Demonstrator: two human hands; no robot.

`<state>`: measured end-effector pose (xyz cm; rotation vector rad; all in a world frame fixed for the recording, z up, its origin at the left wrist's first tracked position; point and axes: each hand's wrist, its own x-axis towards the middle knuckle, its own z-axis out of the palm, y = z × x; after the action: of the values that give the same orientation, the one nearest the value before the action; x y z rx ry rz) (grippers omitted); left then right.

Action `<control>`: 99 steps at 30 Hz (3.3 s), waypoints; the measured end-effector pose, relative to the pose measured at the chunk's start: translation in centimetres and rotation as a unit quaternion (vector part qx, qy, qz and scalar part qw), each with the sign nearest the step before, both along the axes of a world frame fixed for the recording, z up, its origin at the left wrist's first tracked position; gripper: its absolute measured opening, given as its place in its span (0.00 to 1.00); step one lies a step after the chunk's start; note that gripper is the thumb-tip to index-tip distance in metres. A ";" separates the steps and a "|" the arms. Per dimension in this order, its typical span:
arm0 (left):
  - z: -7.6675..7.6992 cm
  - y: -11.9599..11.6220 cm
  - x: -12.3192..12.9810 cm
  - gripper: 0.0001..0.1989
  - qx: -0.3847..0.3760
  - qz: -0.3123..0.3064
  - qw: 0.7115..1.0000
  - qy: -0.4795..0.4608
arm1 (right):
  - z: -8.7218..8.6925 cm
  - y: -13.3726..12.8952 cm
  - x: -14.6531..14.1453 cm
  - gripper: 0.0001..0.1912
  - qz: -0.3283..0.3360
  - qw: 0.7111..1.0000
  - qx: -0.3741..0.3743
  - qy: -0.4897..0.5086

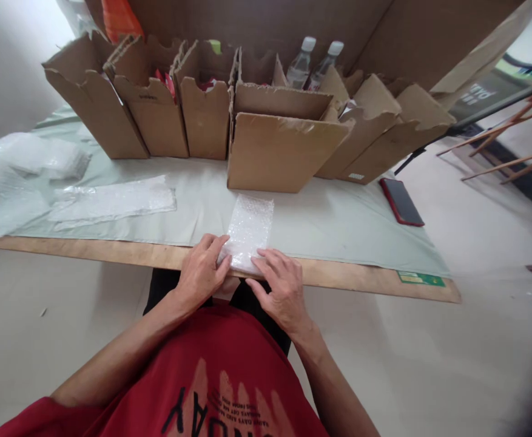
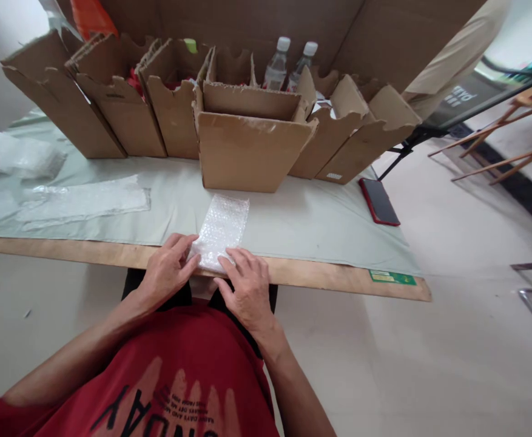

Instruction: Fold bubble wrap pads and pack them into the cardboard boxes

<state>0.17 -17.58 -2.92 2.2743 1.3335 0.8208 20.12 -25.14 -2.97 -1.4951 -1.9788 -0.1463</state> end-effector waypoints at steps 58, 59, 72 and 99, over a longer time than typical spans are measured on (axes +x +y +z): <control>0.5 -4.9 2.8 0.39 -0.025 -0.108 0.983 -0.147 | 2.0 0.0 -3.6 0.21 0.007 0.828 -0.210 0.521; 0.6 -5.0 2.7 0.39 -0.045 -0.116 0.980 -0.152 | 1.9 0.2 -3.2 0.19 -0.004 0.812 -0.211 0.544; 3.0 -0.3 2.2 0.22 -0.346 -0.118 0.913 -0.181 | 4.7 2.5 2.9 0.31 0.073 0.775 -0.349 0.522; -1.1 6.4 3.9 0.15 -0.071 -0.142 0.973 -0.169 | 21.5 24.9 14.8 0.11 -0.293 0.889 -0.232 -0.264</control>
<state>4.06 -11.14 -4.03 2.0379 0.8621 0.9269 34.94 -0.27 18.57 -2.5725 -1.9669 -0.3912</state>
